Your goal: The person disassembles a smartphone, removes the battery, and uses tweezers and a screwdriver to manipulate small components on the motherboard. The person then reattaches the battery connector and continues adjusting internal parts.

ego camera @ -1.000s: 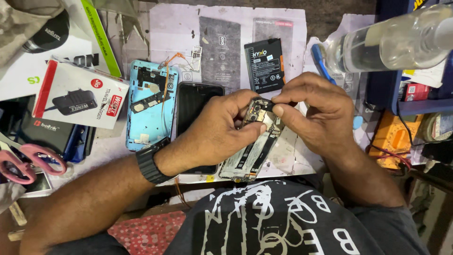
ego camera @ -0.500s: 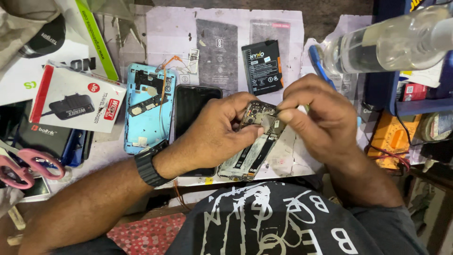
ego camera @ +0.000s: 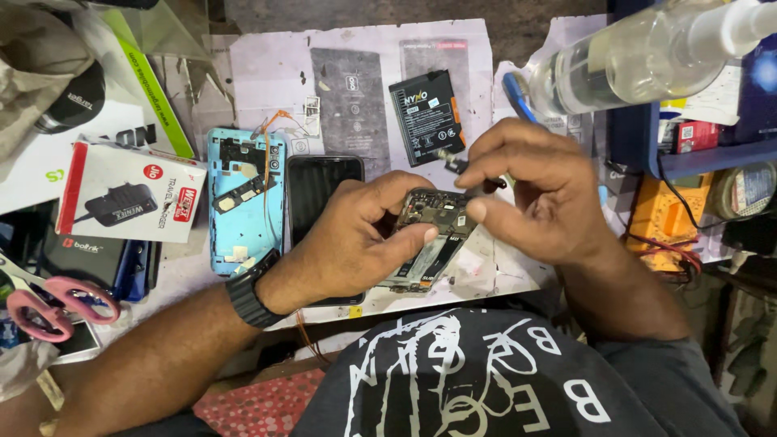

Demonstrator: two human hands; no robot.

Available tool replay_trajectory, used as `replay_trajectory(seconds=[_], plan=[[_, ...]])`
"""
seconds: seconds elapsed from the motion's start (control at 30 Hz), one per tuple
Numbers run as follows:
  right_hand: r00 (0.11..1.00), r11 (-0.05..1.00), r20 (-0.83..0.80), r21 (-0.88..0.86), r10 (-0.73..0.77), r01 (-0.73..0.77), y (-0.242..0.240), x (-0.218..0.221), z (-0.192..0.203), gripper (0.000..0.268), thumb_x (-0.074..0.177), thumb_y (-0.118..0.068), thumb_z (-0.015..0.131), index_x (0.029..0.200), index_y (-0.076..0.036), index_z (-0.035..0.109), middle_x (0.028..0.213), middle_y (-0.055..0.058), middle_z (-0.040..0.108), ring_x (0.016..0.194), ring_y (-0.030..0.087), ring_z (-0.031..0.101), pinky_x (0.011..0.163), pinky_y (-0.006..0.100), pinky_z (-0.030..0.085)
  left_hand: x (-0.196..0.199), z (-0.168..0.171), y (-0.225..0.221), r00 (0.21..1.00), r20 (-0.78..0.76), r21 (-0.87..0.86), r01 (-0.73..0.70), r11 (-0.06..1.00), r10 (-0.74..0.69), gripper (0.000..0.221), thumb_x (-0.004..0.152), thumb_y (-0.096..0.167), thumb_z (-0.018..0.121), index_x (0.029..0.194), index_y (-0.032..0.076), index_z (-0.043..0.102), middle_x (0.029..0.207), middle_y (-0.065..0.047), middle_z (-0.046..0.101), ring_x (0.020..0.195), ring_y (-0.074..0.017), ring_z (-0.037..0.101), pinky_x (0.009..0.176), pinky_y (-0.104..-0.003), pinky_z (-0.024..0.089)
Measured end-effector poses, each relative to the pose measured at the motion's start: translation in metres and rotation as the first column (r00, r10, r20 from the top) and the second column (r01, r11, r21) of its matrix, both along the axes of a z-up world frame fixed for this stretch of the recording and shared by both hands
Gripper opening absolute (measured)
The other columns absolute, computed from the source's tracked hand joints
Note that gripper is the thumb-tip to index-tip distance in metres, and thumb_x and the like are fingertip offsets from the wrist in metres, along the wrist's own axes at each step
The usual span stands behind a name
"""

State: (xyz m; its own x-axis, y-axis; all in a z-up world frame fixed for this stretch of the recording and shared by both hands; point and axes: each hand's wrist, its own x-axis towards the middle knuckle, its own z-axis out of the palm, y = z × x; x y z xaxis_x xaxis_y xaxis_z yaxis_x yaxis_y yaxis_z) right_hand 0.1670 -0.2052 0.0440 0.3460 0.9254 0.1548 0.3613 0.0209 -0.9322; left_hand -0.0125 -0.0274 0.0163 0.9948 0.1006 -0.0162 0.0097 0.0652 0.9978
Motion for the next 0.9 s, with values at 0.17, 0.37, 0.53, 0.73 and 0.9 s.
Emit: replay_trajectory(seconds=[0.17, 0.37, 0.53, 0.73, 0.9], plan=[[0.996, 1.0, 0.092, -0.025, 0.016, -0.014, 0.001, -0.004, 0.001, 0.015, 0.085, -0.004, 0.079, 0.098, -0.002, 0.072, 0.099, 0.008, 0.068, 0.072, 0.007, 0.062, 0.056, 0.02, 0.041, -0.002, 0.001, 0.001, 0.998, 0.069, 0.033, -0.004, 0.999, 0.001, 0.026, 0.098, 0.007, 0.072, 0.122, 0.002, 0.064, 0.093, -0.005, 0.073, 0.08, -0.0081, 0.071, 0.07, -0.025, 0.059], [0.998, 0.999, 0.04, -0.001, 0.04, -0.04, 0.004, -0.003, 0.0, 0.017, 0.082, -0.006, 0.075, 0.098, 0.0, 0.071, 0.097, 0.009, 0.068, 0.068, 0.006, 0.055, 0.05, 0.019, 0.035, -0.001, 0.003, -0.001, 0.997, 0.077, 0.052, -0.004, 0.999, 0.0, 0.028, 0.098, 0.007, 0.071, 0.124, 0.002, 0.064, 0.099, -0.008, 0.076, 0.086, -0.0106, 0.075, 0.076, -0.026, 0.061], [0.999, 0.998, 0.01, -0.05, 0.04, -0.039, 0.003, -0.006, -0.004, 0.014, 0.086, -0.007, 0.071, 0.098, 0.001, 0.072, 0.096, 0.009, 0.068, 0.065, 0.006, 0.05, 0.052, 0.022, 0.033, -0.004, 0.005, -0.003, 0.997, 0.077, 0.101, -0.017, 0.995, 0.009, 0.029, 0.097, 0.005, 0.07, 0.125, 0.002, 0.064, 0.1, -0.009, 0.076, 0.085, -0.0122, 0.077, 0.076, -0.027, 0.061], [0.999, 0.998, -0.049, -0.052, 0.015, -0.017, 0.002, -0.011, -0.004, 0.005, 0.094, -0.003, 0.068, 0.098, 0.0, 0.07, 0.099, 0.007, 0.067, 0.074, 0.007, 0.057, 0.059, 0.021, 0.04, -0.004, 0.004, -0.003, 0.992, 0.125, 0.097, -0.033, 0.995, 0.021, 0.03, 0.098, 0.005, 0.069, 0.127, 0.001, 0.062, 0.106, -0.011, 0.076, 0.09, -0.014, 0.078, 0.078, -0.027, 0.062], [0.999, 0.995, -0.047, -0.097, -0.002, -0.002, 0.003, -0.011, -0.003, 0.005, 0.091, -0.003, 0.07, 0.095, -0.001, 0.071, 0.096, 0.007, 0.067, 0.069, 0.006, 0.054, 0.055, 0.021, 0.037, -0.003, 0.004, -0.002, 0.993, 0.118, 0.095, -0.024, 0.995, 0.012, 0.03, 0.097, 0.005, 0.069, 0.126, 0.001, 0.062, 0.103, -0.01, 0.075, 0.085, -0.0124, 0.077, 0.075, -0.026, 0.061]])
